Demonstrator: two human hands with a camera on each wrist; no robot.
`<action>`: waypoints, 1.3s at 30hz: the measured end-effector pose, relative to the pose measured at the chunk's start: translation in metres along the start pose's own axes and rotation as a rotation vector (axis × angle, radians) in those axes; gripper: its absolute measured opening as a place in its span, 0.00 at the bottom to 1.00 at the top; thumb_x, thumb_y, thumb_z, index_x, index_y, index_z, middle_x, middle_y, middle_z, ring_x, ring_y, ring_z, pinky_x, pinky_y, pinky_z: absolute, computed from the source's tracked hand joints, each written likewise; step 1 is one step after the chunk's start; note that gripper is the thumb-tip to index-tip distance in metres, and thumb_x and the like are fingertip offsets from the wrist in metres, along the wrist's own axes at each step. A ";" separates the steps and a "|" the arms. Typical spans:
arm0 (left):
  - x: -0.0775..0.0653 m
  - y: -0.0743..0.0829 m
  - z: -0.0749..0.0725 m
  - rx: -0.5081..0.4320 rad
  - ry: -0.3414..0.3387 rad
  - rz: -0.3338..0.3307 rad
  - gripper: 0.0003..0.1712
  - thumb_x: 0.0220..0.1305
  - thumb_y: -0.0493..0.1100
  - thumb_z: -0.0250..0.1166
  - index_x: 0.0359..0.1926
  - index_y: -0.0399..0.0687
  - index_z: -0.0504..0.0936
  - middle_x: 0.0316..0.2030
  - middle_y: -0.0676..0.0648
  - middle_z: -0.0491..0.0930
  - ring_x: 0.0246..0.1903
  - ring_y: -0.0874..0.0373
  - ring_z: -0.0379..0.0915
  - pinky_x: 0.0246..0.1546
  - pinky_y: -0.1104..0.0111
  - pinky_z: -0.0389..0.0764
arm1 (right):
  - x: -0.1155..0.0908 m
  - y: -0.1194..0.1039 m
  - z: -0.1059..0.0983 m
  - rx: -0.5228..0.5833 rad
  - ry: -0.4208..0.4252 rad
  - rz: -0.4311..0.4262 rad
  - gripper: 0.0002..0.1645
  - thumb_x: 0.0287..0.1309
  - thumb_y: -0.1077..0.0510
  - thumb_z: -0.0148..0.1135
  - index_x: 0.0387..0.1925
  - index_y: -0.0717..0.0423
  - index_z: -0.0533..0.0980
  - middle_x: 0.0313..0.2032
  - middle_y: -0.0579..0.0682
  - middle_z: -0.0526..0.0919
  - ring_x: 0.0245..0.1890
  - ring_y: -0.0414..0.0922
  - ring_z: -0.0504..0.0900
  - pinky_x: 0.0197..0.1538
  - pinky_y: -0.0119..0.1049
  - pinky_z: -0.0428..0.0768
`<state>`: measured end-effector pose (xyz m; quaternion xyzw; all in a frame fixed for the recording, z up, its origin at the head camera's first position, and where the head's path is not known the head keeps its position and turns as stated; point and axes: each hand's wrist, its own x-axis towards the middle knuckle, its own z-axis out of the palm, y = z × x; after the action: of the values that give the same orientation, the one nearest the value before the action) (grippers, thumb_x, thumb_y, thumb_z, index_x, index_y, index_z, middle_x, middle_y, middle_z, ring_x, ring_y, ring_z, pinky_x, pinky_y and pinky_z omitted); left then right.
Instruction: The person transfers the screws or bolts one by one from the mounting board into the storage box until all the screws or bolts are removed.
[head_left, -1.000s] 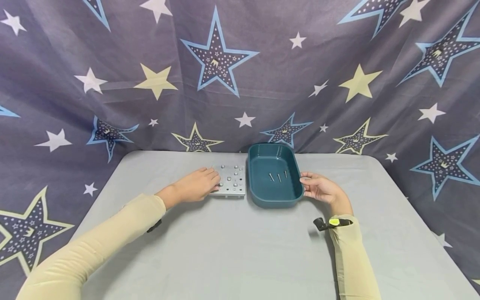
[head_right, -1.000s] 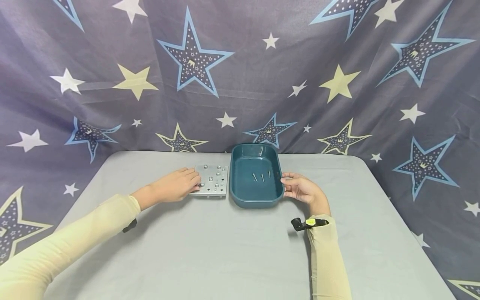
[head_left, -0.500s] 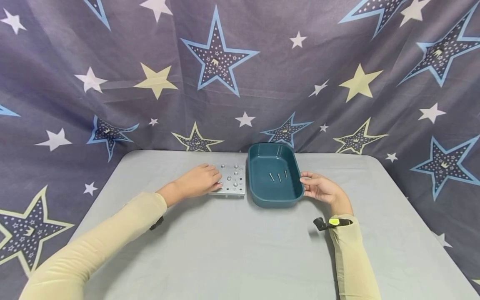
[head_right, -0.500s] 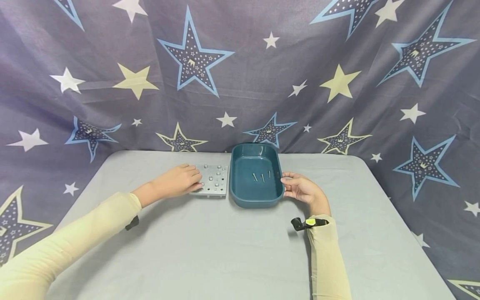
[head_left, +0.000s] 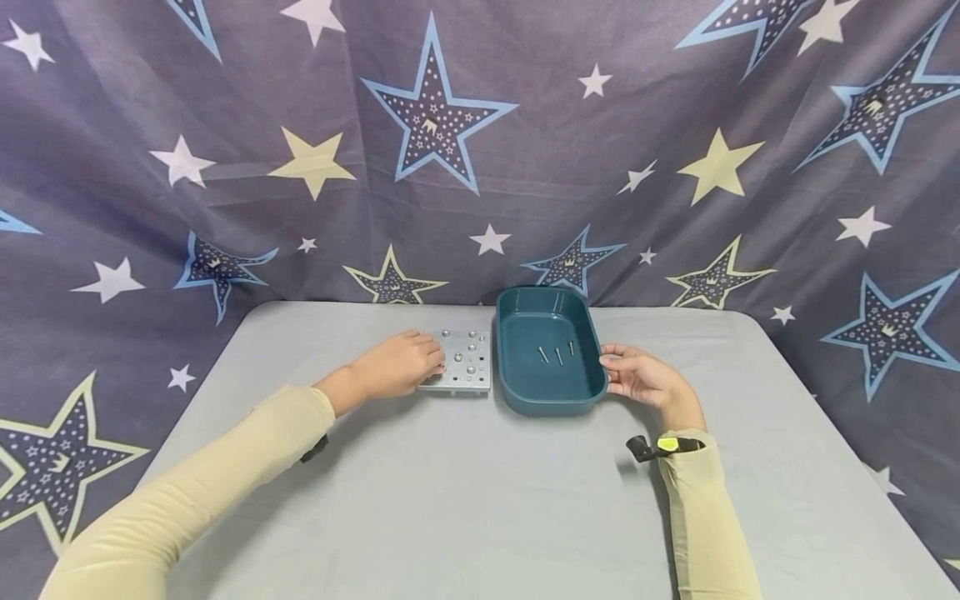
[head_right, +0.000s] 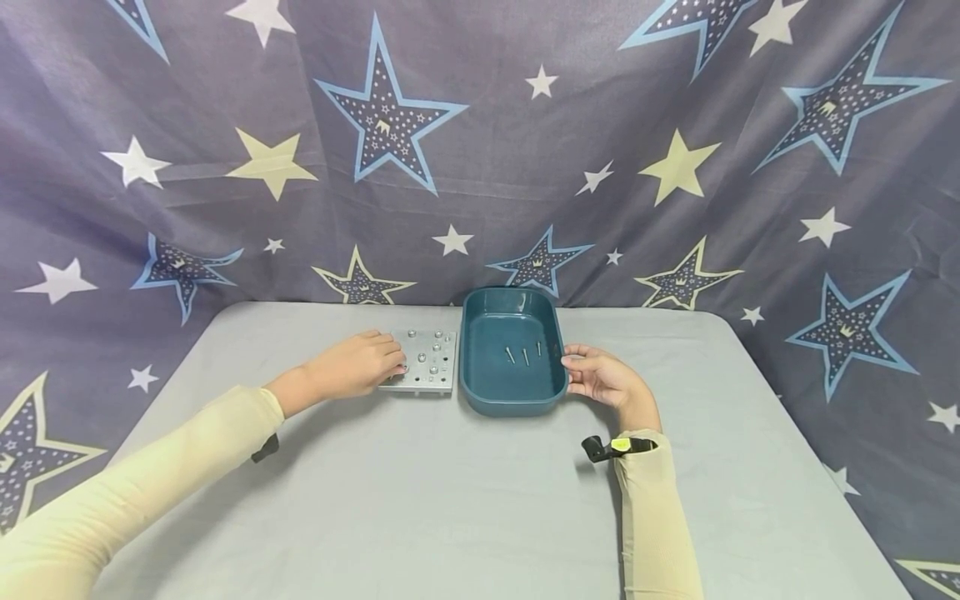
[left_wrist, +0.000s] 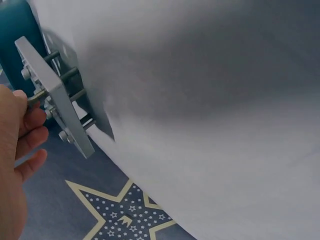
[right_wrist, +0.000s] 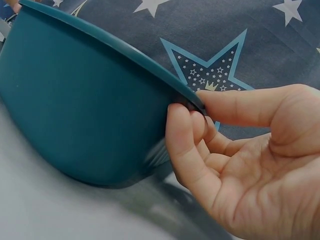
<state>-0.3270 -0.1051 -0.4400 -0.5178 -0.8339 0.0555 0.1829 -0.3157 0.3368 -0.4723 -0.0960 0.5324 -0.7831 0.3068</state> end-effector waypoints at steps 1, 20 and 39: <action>0.000 0.000 0.000 -0.009 -0.003 -0.004 0.06 0.69 0.42 0.64 0.38 0.44 0.81 0.34 0.48 0.83 0.40 0.51 0.81 0.51 0.57 0.82 | 0.000 0.000 0.000 0.001 0.000 0.000 0.15 0.76 0.71 0.31 0.51 0.58 0.65 0.34 0.46 0.83 0.34 0.38 0.83 0.42 0.32 0.85; 0.000 0.002 -0.003 -0.143 -0.023 -0.036 0.06 0.59 0.31 0.64 0.36 0.44 0.80 0.31 0.50 0.79 0.37 0.54 0.77 0.56 0.57 0.81 | 0.002 -0.001 -0.002 0.019 0.000 -0.005 0.14 0.76 0.71 0.32 0.51 0.59 0.64 0.34 0.46 0.84 0.34 0.39 0.84 0.42 0.33 0.85; 0.008 0.002 -0.010 -0.159 0.057 -0.075 0.03 0.68 0.37 0.64 0.39 0.41 0.80 0.35 0.46 0.80 0.40 0.51 0.79 0.57 0.56 0.80 | 0.001 0.001 -0.003 0.005 0.000 -0.004 0.14 0.77 0.71 0.33 0.51 0.58 0.65 0.35 0.46 0.84 0.35 0.39 0.85 0.44 0.34 0.86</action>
<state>-0.3246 -0.0983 -0.4295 -0.5006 -0.8488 -0.0325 0.1668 -0.3175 0.3380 -0.4749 -0.0966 0.5303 -0.7850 0.3054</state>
